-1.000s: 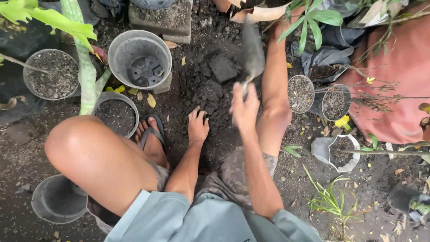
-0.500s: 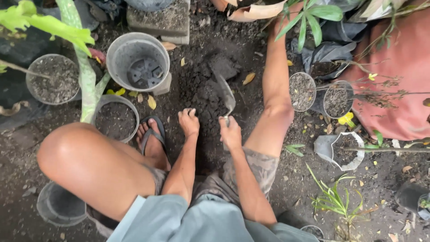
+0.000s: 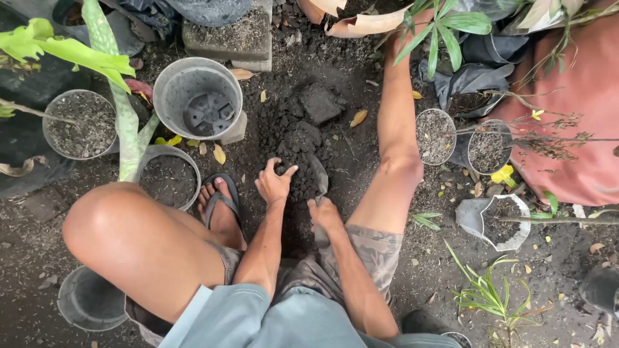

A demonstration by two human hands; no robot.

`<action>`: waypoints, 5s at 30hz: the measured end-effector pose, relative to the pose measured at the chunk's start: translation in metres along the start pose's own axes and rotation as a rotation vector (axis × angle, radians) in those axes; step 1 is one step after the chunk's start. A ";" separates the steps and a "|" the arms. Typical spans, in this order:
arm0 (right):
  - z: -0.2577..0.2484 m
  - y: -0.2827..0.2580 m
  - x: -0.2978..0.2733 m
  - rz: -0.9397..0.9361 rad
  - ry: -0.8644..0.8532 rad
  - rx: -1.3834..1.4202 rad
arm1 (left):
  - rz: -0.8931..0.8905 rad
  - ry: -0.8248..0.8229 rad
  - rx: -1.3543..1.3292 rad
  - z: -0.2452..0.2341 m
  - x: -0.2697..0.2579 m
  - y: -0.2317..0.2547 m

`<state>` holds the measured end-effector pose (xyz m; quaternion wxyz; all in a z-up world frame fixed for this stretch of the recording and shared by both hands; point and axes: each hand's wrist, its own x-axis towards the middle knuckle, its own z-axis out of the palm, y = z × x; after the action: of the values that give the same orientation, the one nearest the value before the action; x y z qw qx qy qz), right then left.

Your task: The person sits on the ground and uses a hand trowel to scoop soil into a white plastic pot containing a plant. They then use the trowel to break up and level the soil on the ground around the pot.

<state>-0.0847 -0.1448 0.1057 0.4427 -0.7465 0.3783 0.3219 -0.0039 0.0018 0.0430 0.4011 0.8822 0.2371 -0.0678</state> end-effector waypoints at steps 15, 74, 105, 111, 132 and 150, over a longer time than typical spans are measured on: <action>-0.017 -0.040 -0.036 -0.077 0.044 0.192 | 0.194 -0.154 0.394 0.015 0.049 0.010; 0.016 -0.035 0.017 0.025 0.237 0.735 | 0.573 -0.192 0.418 0.046 0.063 0.019; 0.011 -0.070 -0.066 -0.260 0.038 0.091 | -0.382 -0.217 -0.554 0.026 0.048 -0.065; -0.002 -0.144 -0.134 -0.734 0.386 0.389 | -0.468 -0.232 -0.674 0.014 0.041 -0.060; 0.011 -0.099 -0.027 -1.007 0.597 0.336 | 0.018 -0.212 -0.131 -0.026 -0.004 -0.019; 0.009 -0.092 -0.019 -1.033 0.497 0.254 | -0.150 -0.062 -0.208 -0.003 0.023 -0.025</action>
<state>-0.0171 -0.1018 0.1560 0.5262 -0.8283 0.0938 -0.1681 0.0047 0.0264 0.0211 0.4915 0.8131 0.2955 -0.0998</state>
